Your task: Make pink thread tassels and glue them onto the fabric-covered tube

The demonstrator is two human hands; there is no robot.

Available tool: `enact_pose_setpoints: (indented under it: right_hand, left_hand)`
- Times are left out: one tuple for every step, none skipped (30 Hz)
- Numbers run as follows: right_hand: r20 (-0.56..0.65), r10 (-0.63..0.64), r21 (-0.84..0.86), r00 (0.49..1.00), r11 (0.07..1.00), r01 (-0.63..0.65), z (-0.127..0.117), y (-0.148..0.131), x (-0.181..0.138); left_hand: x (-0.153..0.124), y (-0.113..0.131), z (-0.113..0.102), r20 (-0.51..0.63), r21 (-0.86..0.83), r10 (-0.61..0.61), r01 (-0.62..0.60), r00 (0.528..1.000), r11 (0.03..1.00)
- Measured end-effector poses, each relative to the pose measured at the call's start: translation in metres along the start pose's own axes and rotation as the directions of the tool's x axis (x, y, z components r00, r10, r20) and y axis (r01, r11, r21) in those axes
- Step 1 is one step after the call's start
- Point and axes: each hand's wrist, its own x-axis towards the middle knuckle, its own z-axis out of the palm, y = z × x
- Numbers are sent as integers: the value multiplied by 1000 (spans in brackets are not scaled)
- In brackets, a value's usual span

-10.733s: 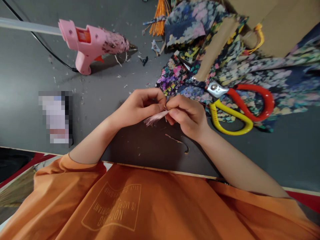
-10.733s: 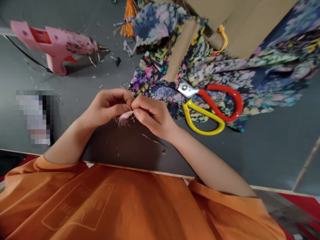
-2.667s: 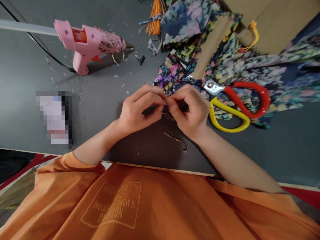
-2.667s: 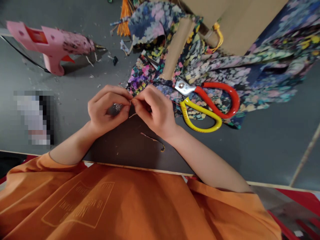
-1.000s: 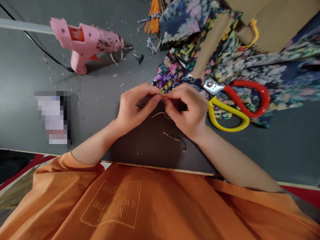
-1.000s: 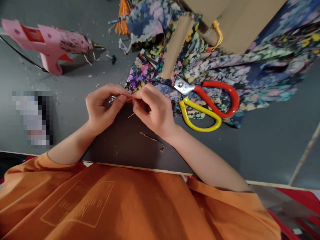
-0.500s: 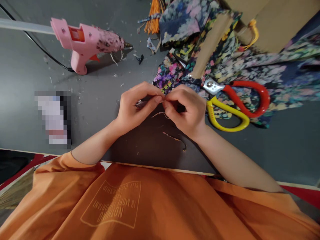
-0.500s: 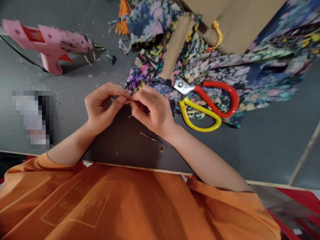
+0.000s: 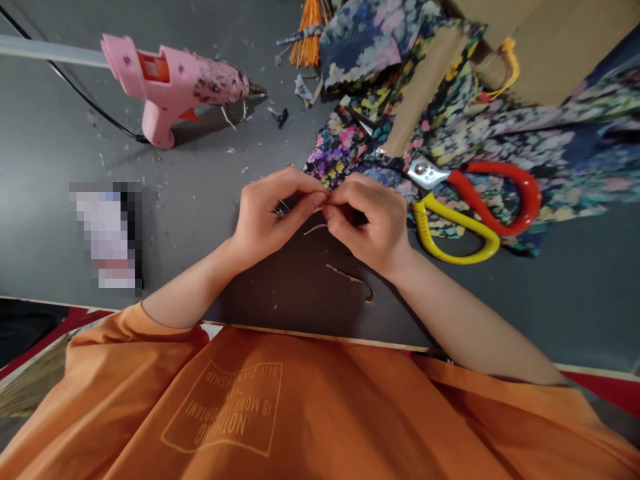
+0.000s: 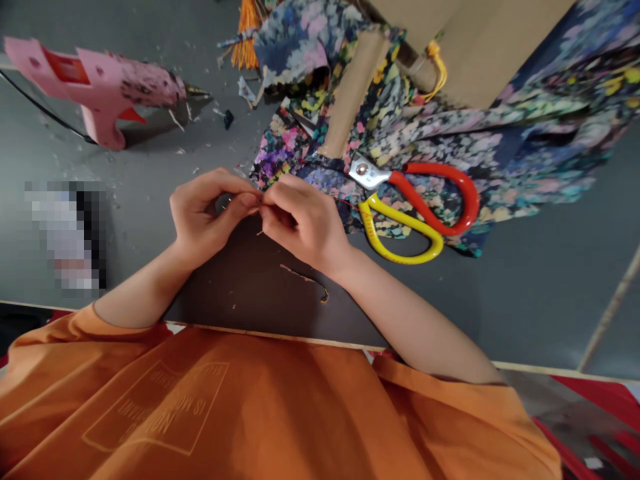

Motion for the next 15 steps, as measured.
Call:
enact_pose_setpoints:
  right_hand:
    - [2, 7, 0, 1000, 1000, -7, 0, 0, 0]
    - [1, 13, -1, 1000, 1000, -13, 0, 0, 0]
    - [-3, 15, -2, 1000, 1000, -15, 0, 0, 0]
    - [-9, 17, -3, 1000, 1000, -17, 0, 0, 0]
    - [-13, 20, -5, 1000, 1000, -20, 0, 0, 0]
    - [-19, 22, -8, 1000, 1000, -22, 0, 1, 0]
    - [-29, 22, -9, 999, 1000, -22, 0, 1, 0]
    - [-39, 22, -8, 999, 1000, -22, 0, 1, 1]
    - [-50, 20, -3, 999, 1000, -21, 0, 2, 1]
    - [-57, 24, 4, 998, 1000, -24, -1, 2, 1]
    - [-60, 32, 14, 998, 999, -32, -1, 2, 1]
    - [-58, 44, 25, 997, 999, -43, -1, 1, 2]
    - [-55, 60, 36, 997, 998, -58, -2, 0, 2]
    - [-53, 74, 44, 996, 996, -72, -2, 0, 2]
    - [-54, 85, 51, 995, 995, -83, -3, -1, 2]
  left_hand:
    - [0, 0, 0, 3, 6, 8, -8, 1000, 1000]
    - [0, -1, 0, 3, 9, 7, -7, 1000, 1000]
    - [-1, -1, -1, 5, 6, -2, 2, 1000, 1000]
    - [-1, -1, -1, 9, -7, -17, 17, 1000, 1000]
    - [-2, -1, -1, 17, -28, -33, 34, 999, 999]
    - [-3, -1, -1, 28, -57, -45, 46, 999, 997]
    - [-4, -2, -1, 41, -83, -46, 49, 998, 995]
    - [-5, -2, -1, 53, -100, -37, 42, 998, 994]
    - [-5, -3, 0, 59, -105, -21, 27, 998, 994]
    - [-6, -4, 0, 59, -99, -4, 10, 998, 995]
    - [-6, -5, 1, 51, -90, 7, -2, 999, 996]
    - [-6, -5, 2, 43, -82, 6, -3, 999, 997]
    - [-6, -6, 2, 37, -82, -3, 7, 999, 997]
    - [-5, -6, 3, 34, -92, -17, 21, 999, 996]
    - [-5, -6, 3, 35, -106, -34, 37, 999, 994]
